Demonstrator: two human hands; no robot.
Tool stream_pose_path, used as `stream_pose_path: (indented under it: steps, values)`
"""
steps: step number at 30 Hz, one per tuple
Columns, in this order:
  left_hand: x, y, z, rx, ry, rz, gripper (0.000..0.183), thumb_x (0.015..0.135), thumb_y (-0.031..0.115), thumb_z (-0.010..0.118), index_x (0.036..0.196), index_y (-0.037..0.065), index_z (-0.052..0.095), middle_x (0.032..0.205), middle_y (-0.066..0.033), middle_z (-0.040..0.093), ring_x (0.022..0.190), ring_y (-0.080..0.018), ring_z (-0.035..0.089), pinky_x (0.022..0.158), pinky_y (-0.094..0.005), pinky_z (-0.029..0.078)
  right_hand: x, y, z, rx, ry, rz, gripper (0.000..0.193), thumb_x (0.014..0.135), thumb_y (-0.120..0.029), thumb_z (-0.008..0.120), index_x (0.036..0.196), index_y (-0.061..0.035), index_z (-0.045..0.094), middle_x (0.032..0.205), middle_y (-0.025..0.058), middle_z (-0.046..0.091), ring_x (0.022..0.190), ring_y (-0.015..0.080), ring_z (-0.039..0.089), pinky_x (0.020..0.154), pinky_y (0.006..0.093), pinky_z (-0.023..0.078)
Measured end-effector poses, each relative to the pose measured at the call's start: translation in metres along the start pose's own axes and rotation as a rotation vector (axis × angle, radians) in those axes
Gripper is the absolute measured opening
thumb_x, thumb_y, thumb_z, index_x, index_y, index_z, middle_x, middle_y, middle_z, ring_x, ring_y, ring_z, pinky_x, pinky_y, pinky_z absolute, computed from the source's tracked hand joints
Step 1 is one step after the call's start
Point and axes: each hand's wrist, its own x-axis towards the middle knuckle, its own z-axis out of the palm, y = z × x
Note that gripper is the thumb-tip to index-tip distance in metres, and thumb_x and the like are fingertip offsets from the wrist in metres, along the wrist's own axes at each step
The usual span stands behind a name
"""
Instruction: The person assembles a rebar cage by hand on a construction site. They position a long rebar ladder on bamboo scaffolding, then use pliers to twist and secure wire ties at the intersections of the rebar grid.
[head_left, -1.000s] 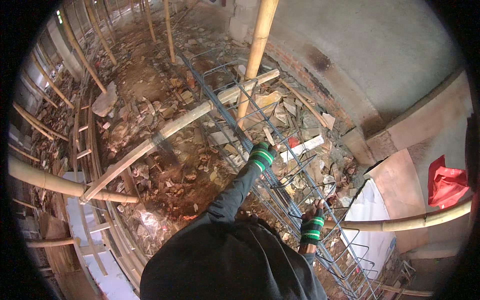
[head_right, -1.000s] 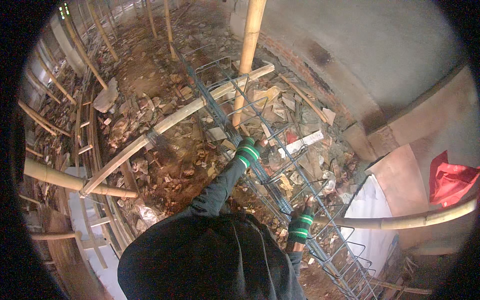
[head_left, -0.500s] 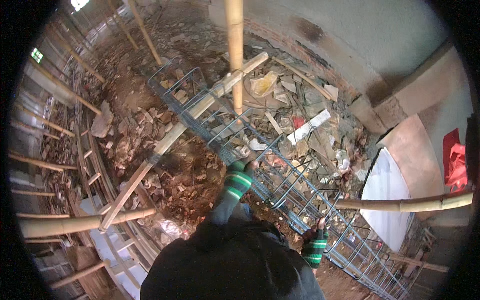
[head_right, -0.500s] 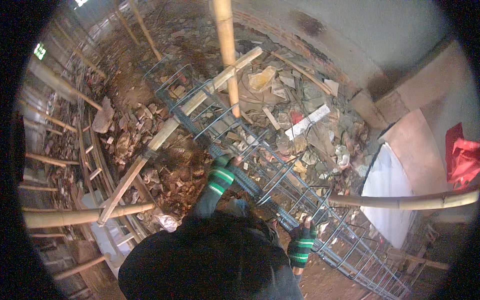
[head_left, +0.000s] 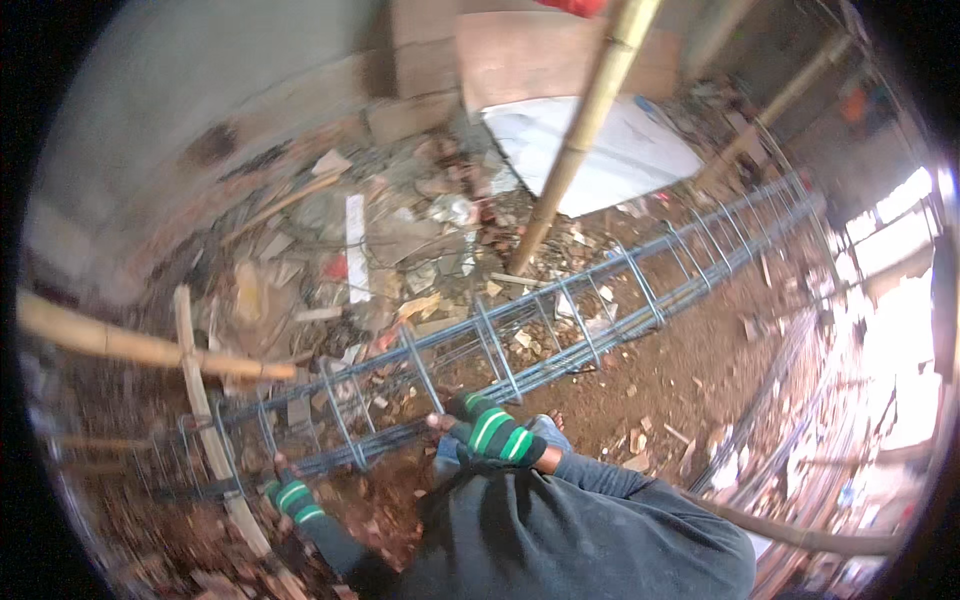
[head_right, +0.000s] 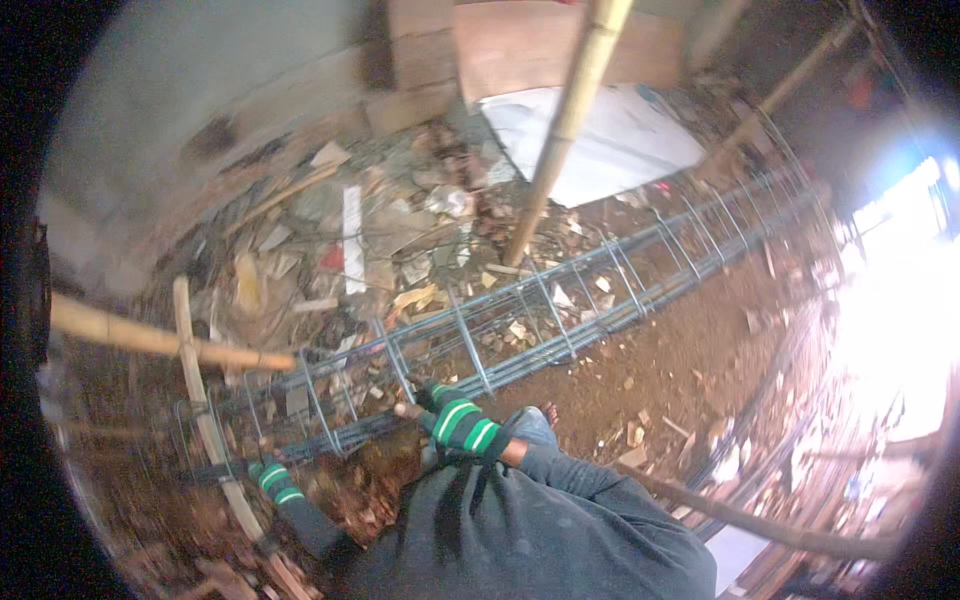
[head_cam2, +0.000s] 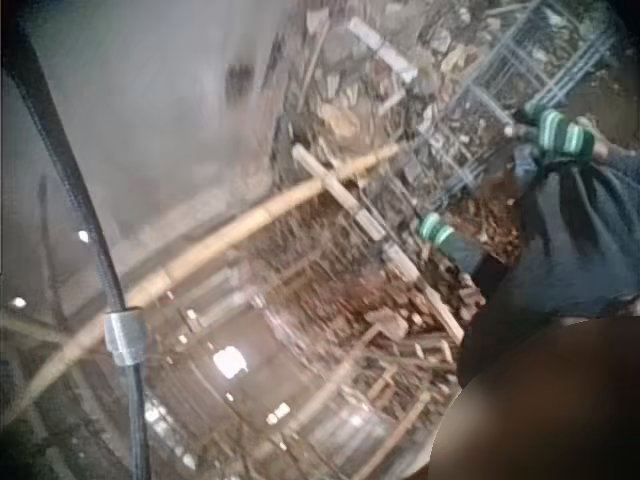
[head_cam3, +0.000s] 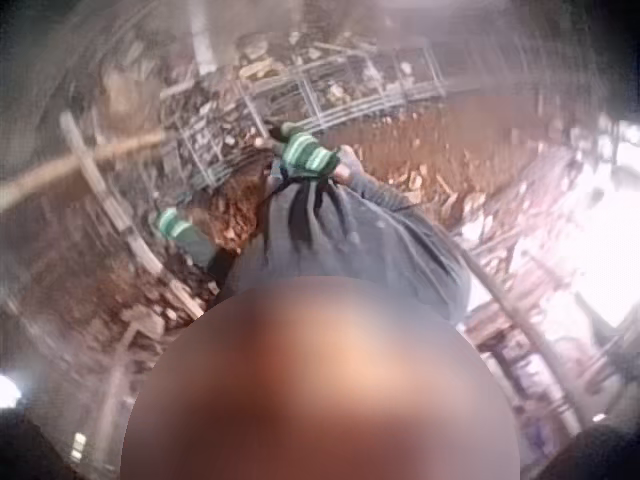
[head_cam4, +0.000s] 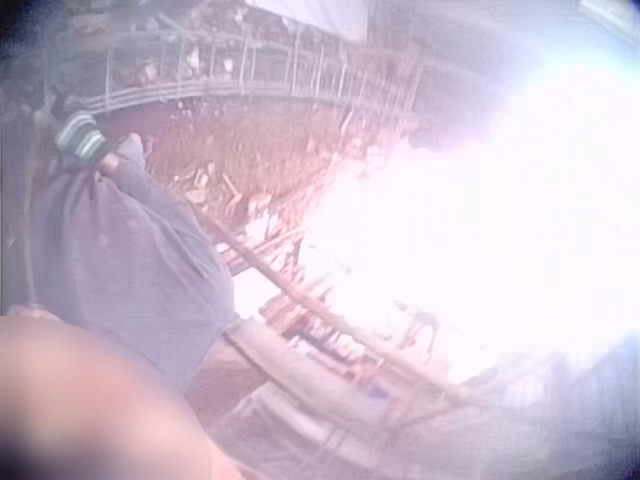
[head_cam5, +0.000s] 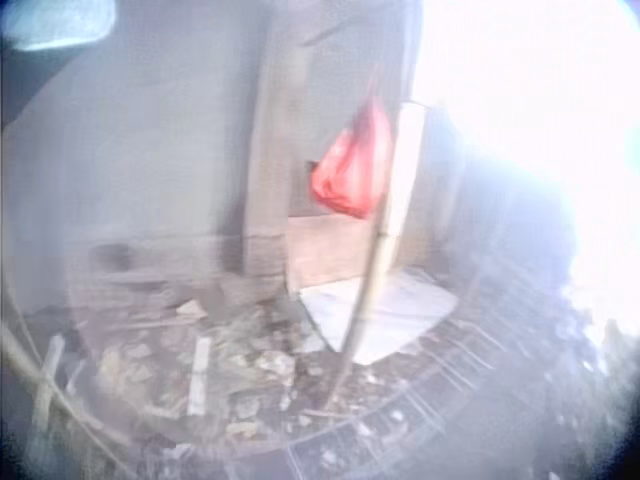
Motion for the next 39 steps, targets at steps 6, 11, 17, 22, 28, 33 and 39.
stream_pose_path:
  steps: [6,11,17,22,28,33,39]
  values:
    - [-0.161,0.134,0.075,0.246,0.389,0.524,0.065,0.091,0.051,0.065,0.126,-0.003,0.059,0.123,-0.0232,0.062,0.113,-0.0375,0.06,0.098,-0.0449,0.047,-0.089,0.042,-0.12,-0.059,-0.185,-0.14,0.065,0.097,-0.053,0.054,0.137,-0.001,0.052,0.124,0.026,0.061,0.117,0.0402,0.058,0.1,0.0449,0.045]
    - [-0.354,0.208,0.233,-0.313,-0.08,1.18,0.038,0.093,0.02,0.069,0.125,0.0,0.059,0.121,-0.0131,0.063,0.111,-0.023,0.06,0.098,-0.0369,0.049,-0.181,0.097,-0.238,0.155,-0.25,-0.189,0.06,0.097,-0.052,0.056,0.132,-0.0033,0.057,0.117,0.0179,0.067,0.114,0.0345,0.061,0.098,0.0422,0.047]
    - [-0.666,0.136,0.386,-0.363,-1.318,0.985,0.029,0.091,0.009,0.069,0.118,0.001,0.062,0.114,-0.0102,0.066,0.104,-0.0169,0.062,0.092,-0.0321,0.05,-0.291,0.155,-0.375,-0.223,0.418,0.241,0.058,0.096,-0.047,0.059,0.128,0.0023,0.059,0.105,0.0193,0.069,0.102,0.0335,0.066,0.089,0.04,0.051]
    - [-0.817,0.106,0.388,0.108,-1.965,0.961,0.022,0.094,0.008,0.064,0.114,-0.001,0.062,0.109,-0.0111,0.067,0.099,-0.0196,0.065,0.089,-0.0338,0.051,-0.388,0.172,-0.455,0.167,0.974,0.075,0.046,0.097,-0.032,0.063,0.128,0.0023,0.059,0.103,0.0198,0.071,0.095,0.0302,0.068,0.084,0.0392,0.053]
    - [-0.923,0.073,0.494,0.289,-2.122,1.097,0.02,0.091,0.014,0.069,0.104,-0.001,0.066,0.095,-0.0091,0.068,0.086,-0.0171,0.063,0.079,-0.0324,0.05,-0.443,0.227,-0.507,0.312,1.301,0.239,0.048,0.095,-0.034,0.064,0.129,-0.0003,0.059,0.123,0.021,0.065,0.116,0.031,0.062,0.096,0.0404,0.048]
    - [-1.028,0.076,0.563,0.274,-2.235,1.201,0.028,0.09,0.018,0.073,0.108,-0.002,0.067,0.085,-0.0112,0.071,0.076,-0.0172,0.063,0.069,-0.0333,0.051,-0.459,0.267,-0.578,0.234,1.253,0.353,0.049,0.095,-0.034,0.065,0.128,0.0016,0.059,0.137,0.021,0.057,0.128,0.0315,0.054,0.102,0.0411,0.045]
    - [-1.184,0.116,0.624,0.227,-2.329,1.432,0.022,0.09,0.021,0.071,0.101,0.002,0.07,0.092,-0.0172,0.069,0.08,-0.0307,0.067,0.072,-0.0414,0.052,-0.502,0.256,-0.687,0.173,1.268,0.519,0.047,0.094,-0.03,0.068,0.127,0.003,0.059,0.11,0.0201,0.07,0.099,0.028,0.069,0.085,0.0372,0.053]
